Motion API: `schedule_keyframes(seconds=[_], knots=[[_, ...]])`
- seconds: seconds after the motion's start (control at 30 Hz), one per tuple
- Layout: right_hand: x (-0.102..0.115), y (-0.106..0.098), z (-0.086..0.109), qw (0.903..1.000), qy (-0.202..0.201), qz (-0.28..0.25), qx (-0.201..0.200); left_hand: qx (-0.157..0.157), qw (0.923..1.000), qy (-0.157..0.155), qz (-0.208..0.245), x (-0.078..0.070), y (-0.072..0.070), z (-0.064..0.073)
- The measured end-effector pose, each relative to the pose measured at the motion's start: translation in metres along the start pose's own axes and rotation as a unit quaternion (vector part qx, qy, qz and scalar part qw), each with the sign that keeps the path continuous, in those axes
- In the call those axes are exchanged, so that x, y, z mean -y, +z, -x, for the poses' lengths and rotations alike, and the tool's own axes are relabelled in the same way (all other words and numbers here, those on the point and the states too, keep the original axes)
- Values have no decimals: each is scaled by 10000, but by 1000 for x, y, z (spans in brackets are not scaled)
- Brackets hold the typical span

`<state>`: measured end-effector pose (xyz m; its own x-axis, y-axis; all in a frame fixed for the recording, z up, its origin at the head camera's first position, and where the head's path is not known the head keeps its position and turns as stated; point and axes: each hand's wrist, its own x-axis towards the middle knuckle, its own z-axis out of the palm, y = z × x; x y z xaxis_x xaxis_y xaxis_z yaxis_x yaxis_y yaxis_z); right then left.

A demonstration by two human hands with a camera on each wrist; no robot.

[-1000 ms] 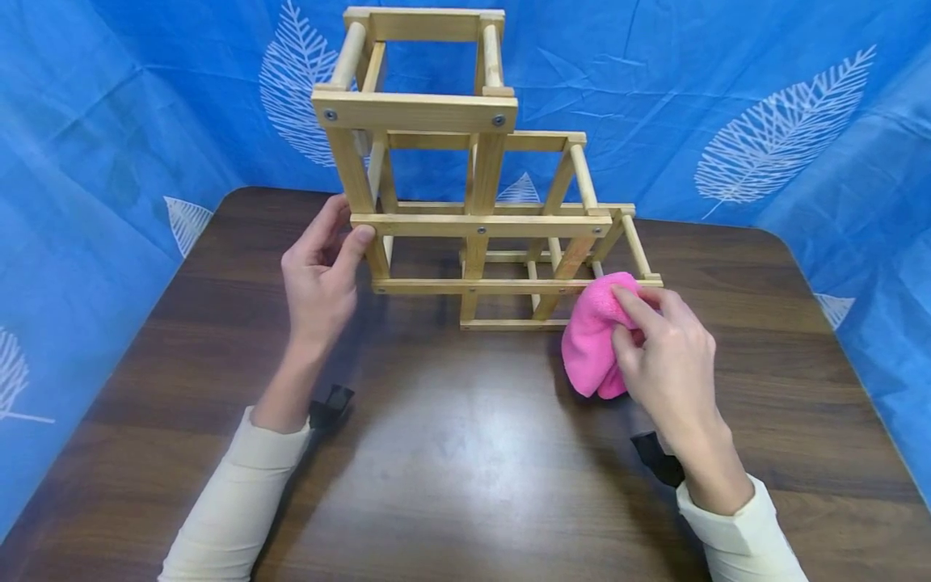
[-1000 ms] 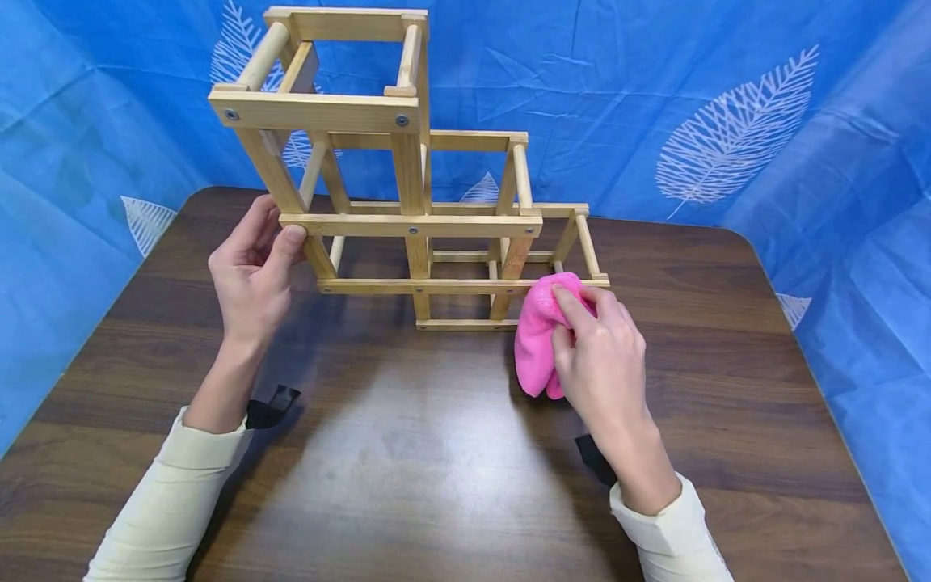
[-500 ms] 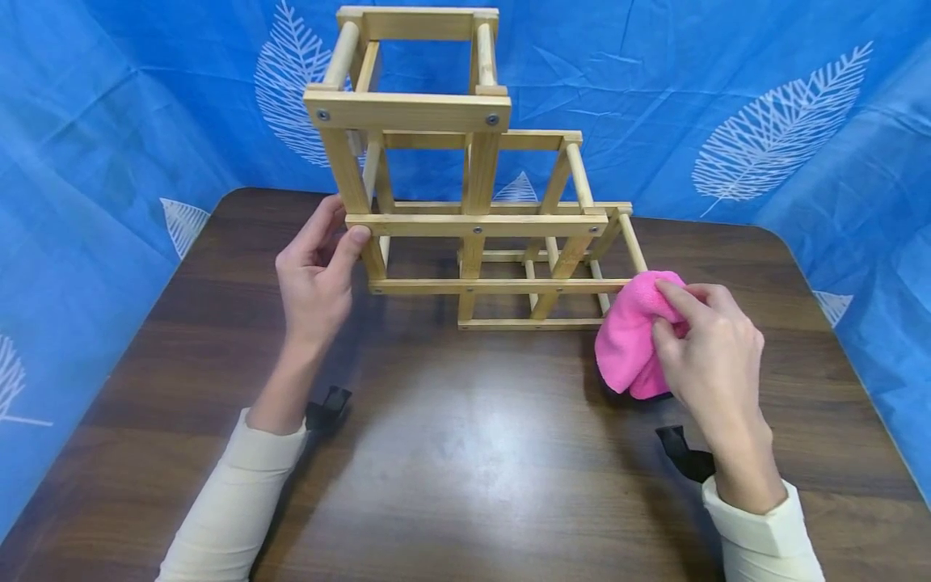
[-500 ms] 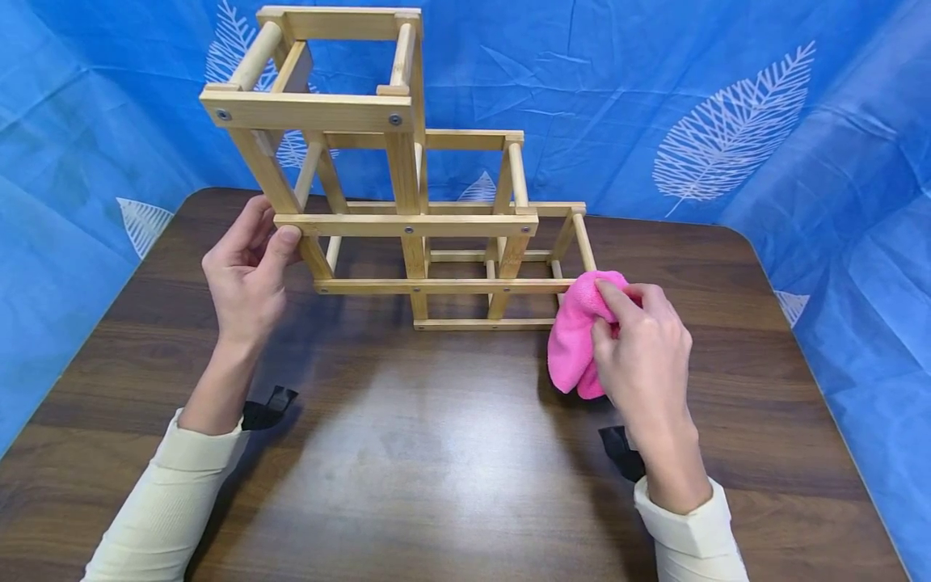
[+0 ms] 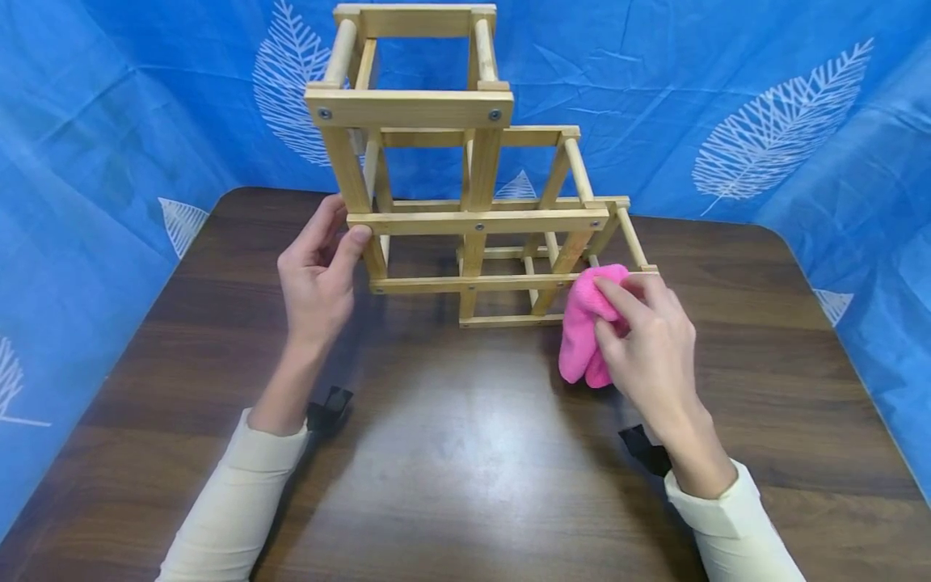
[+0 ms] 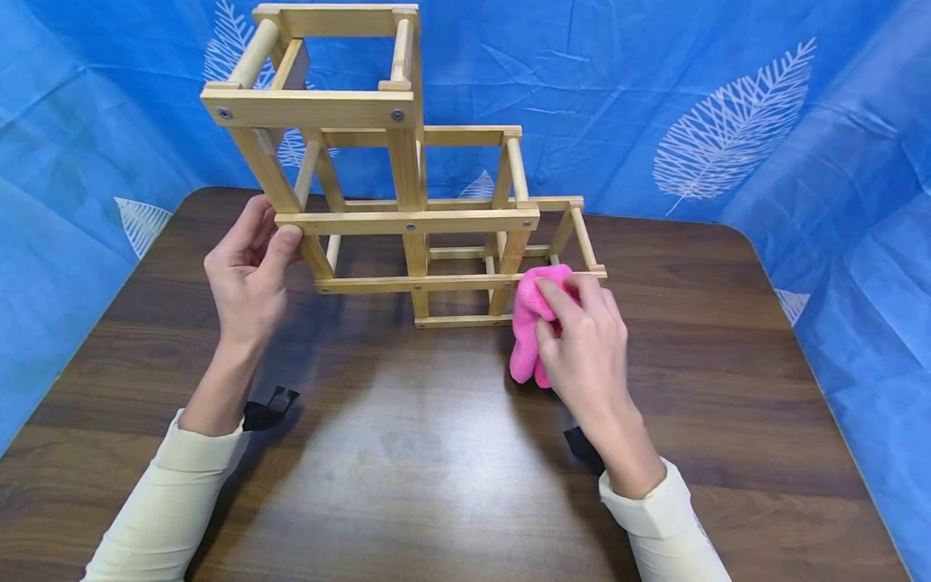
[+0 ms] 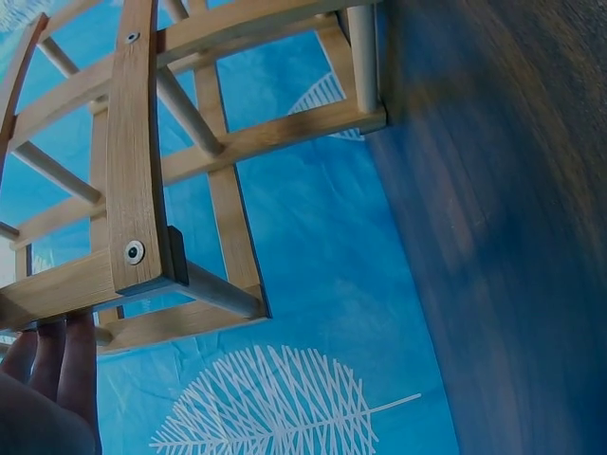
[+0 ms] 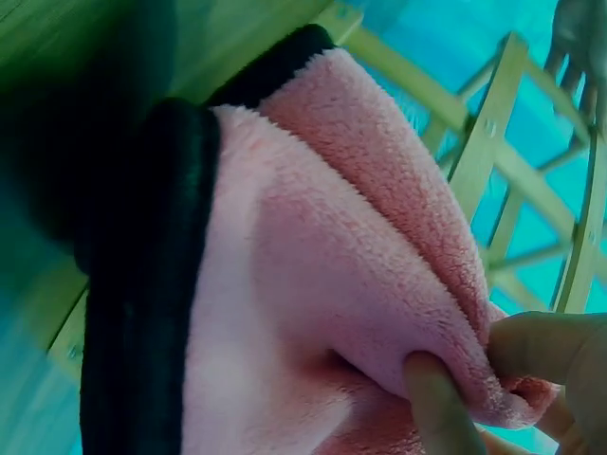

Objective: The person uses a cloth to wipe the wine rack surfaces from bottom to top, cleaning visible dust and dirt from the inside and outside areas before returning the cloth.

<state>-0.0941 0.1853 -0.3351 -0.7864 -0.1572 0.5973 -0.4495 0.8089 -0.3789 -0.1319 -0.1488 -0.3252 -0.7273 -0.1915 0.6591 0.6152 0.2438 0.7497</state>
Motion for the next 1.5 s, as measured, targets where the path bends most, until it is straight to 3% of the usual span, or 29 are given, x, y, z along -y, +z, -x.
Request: schedule_keyframes(seconds=[0.4,0.53,0.67,0.97,1.17,1.27,1.5], knots=[[31,33,-3,9966,-654,-459,-212,-20,9999,-142,-67,0,2,0],[43,42,-5,9954,-853,-428,-56,-76,9996,-257,-57,0,1,0],[52,48,-8,9946,-937,-439,70,-26,9999,-144,-43,2,-1,0],[67,38,-4,9879,-1430,568,-172,12,9998,-188,68,2,1,0],[73,38,-1,9789,-1856,545,651,-1,9999,-151,26,2,1,-2],[71,50,2,9787,-1801,448,877,19,9997,-211,101,2,1,-2],[60,79,1,9889,-1181,-214,874,11,9998,-165,72,4,-1,-2]])
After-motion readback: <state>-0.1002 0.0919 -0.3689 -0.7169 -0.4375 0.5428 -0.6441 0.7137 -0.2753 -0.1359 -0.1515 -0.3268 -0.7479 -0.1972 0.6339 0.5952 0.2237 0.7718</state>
